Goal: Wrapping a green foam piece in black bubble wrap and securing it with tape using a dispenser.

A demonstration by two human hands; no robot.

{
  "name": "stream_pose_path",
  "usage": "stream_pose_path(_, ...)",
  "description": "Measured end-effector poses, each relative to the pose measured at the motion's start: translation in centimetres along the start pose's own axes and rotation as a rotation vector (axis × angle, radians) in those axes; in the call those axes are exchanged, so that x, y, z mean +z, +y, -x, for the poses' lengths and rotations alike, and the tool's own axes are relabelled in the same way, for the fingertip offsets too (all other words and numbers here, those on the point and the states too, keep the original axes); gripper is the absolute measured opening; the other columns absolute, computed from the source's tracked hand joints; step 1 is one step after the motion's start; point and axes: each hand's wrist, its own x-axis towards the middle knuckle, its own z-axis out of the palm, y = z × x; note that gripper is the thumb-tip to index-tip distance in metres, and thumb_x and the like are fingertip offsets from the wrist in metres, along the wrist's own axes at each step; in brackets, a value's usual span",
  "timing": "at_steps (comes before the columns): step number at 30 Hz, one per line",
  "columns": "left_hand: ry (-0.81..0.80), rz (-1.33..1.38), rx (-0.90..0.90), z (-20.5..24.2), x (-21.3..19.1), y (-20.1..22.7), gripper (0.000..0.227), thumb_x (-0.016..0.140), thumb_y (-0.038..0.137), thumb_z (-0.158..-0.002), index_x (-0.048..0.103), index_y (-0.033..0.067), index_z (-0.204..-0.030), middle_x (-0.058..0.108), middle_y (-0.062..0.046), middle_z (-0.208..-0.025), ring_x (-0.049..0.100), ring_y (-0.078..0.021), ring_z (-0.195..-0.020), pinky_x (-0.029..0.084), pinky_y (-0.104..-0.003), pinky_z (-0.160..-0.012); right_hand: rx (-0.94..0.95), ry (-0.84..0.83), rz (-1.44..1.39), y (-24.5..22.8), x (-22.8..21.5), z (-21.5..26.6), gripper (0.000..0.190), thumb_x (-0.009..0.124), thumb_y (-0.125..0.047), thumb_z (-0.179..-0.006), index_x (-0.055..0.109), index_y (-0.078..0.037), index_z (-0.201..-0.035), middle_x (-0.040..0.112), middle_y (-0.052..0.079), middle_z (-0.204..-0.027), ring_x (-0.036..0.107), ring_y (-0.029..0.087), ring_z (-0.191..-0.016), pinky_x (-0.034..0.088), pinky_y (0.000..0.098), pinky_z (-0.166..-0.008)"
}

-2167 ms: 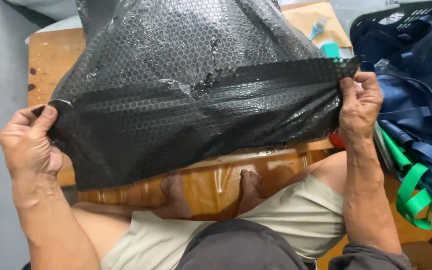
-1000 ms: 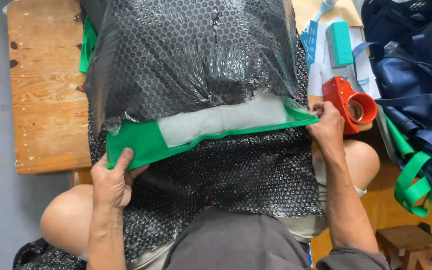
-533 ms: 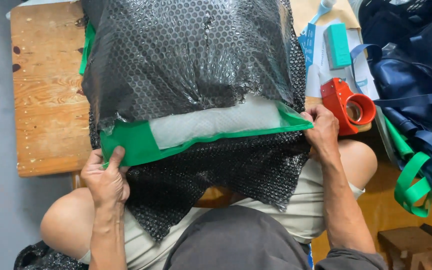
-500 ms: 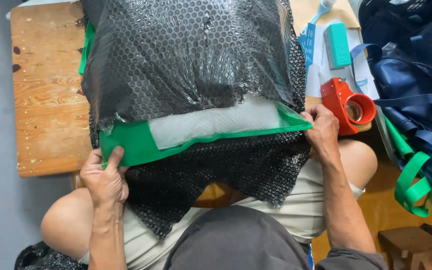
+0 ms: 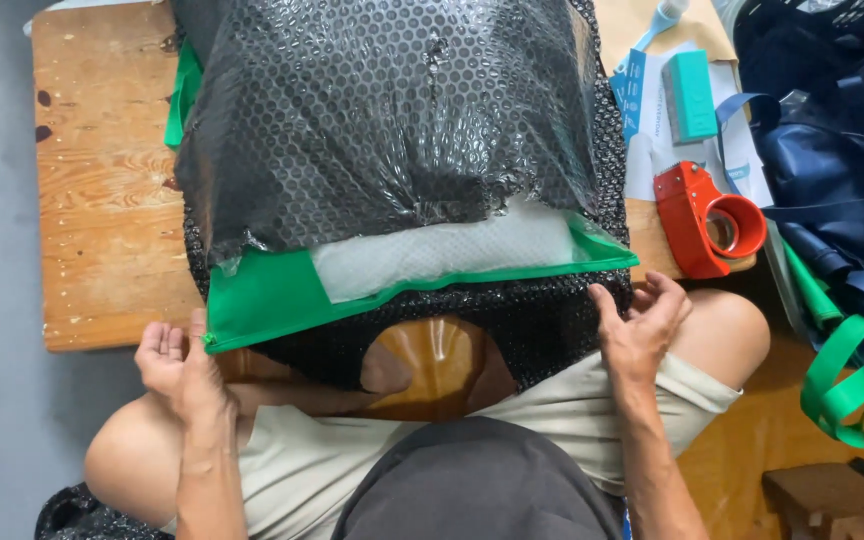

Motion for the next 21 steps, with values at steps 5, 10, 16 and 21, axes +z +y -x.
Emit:
stream_pose_path(5, -0.005, 0.348, -0.121, 3.8, 2.1, 5.0, 0.024, 0.071, 0.006, -0.095, 0.05, 0.0075, -0.107, 0.057, -0.001, -0.106, 0.054, -0.006, -0.091, 0.046, -0.017, -0.077, 0.289, -0.049, -0.341, -1.3, 0.4, 2.0, 0.104, 0.09, -0.003, -0.085, 0.014, -0.014, -0.155, 0.041, 0.028, -0.132, 0.054, 0.032, -0.101, 0.05, 0.0481, -0.097)
stream_pose_path(10, 0.009, 0.159, -0.519, 5.6, 4.6, 4.3, 0.022, 0.081, 0.011, -0.083, 0.065, 0.0121, -0.098, 0.056, -0.003, -0.079, 0.051, -0.0152, -0.057, 0.054, -0.035, -0.053, 0.332, -0.189, -0.106, -2.3, 0.3, 3.4, 0.119, 0.085, 0.001, -0.077, 0.004, -0.017, -0.162, 0.045, 0.033, -0.131, 0.049, 0.045, -0.117, 0.04, 0.0577, -0.103)
stream_pose_path(16, -0.278, -0.039, -0.604, 5.8, 1.5, 1.6, 0.038, 0.086, 0.013, -0.079, 0.071, 0.0046, -0.113, 0.069, -0.02, -0.095, 0.07, -0.0336, -0.076, 0.059, -0.051, -0.06, 0.277, -0.234, -0.204, -3.0, -1.9, 3.3, 0.097, 0.069, 0.002, -0.089, 0.013, -0.023, -0.164, 0.048, 0.034, -0.136, 0.055, 0.046, -0.107, 0.051, 0.056, -0.093)
stream_pose_path(21, -0.498, 0.152, -0.612, 8.1, -2.1, 5.9, 0.036, 0.062, -0.012, -0.088, 0.061, -0.0065, -0.123, 0.071, -0.019, -0.114, 0.066, -0.0236, -0.096, 0.05, -0.028, -0.088, 0.152, -0.143, -0.522, -2.5, -6.0, 2.5, 0.071, 0.055, 0.004, -0.096, 0.028, -0.012, -0.16, 0.051, 0.0, -0.088, 0.036, 0.004, -0.069, 0.027, 0.0136, -0.063)
